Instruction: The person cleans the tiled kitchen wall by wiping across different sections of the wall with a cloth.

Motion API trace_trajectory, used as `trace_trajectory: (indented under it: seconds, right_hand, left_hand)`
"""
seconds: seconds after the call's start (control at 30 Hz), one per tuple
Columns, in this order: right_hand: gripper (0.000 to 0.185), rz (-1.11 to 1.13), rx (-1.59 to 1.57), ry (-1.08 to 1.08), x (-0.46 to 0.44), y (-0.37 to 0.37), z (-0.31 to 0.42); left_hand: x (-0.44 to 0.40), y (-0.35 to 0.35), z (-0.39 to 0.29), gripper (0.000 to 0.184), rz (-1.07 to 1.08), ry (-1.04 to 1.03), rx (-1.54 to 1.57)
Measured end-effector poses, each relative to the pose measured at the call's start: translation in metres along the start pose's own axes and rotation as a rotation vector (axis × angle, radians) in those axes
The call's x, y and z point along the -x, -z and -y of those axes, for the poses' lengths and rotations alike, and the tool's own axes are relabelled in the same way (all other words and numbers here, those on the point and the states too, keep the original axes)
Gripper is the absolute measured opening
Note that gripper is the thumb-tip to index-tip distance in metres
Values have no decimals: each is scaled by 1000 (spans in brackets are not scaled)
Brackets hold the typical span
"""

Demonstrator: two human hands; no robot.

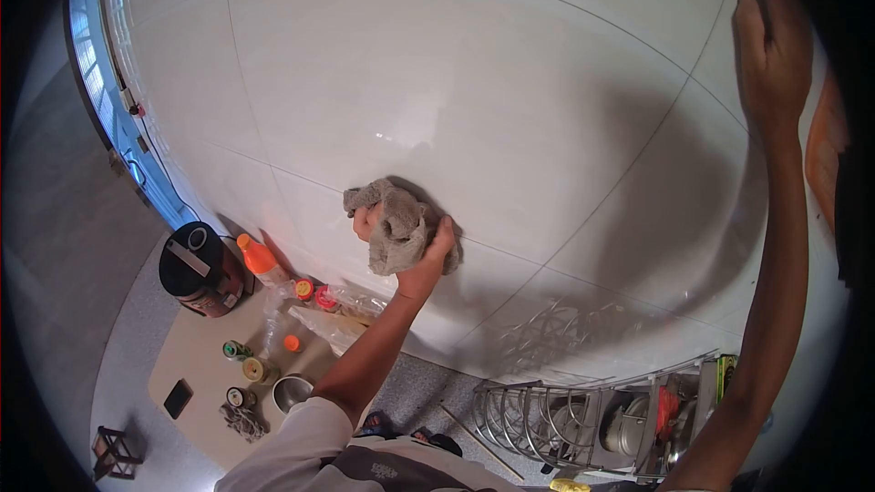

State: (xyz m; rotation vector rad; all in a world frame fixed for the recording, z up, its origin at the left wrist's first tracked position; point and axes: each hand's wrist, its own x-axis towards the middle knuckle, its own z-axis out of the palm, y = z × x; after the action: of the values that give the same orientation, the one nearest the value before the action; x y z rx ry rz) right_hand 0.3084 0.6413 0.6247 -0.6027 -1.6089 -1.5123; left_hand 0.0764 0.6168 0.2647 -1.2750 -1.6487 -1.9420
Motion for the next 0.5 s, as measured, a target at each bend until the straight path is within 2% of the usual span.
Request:
trace_trajectory:
  seconds: [0.07, 0.2, 0.27, 0.37, 0.5]
  right_hand:
    - [48, -7, 6, 0, 0, -1, 1]
    - [48, -21, 14, 6, 0, -1, 2]
    - [48, 5, 86, 1, 1, -2, -1]
    - [48, 38, 146, -28, 0, 0, 5]
    - [47, 15, 197, -84, 0, -2, 12]
  left_hand:
    - [4, -4, 7, 75, 38, 155, 243]
    - [1, -3, -5, 78, -5, 155, 258]
    - [3, -4, 0, 81, 5, 106, 134]
    - [7, -7, 10, 84, 33, 163, 234]
    - [4, -5, 0, 85, 25, 141, 216]
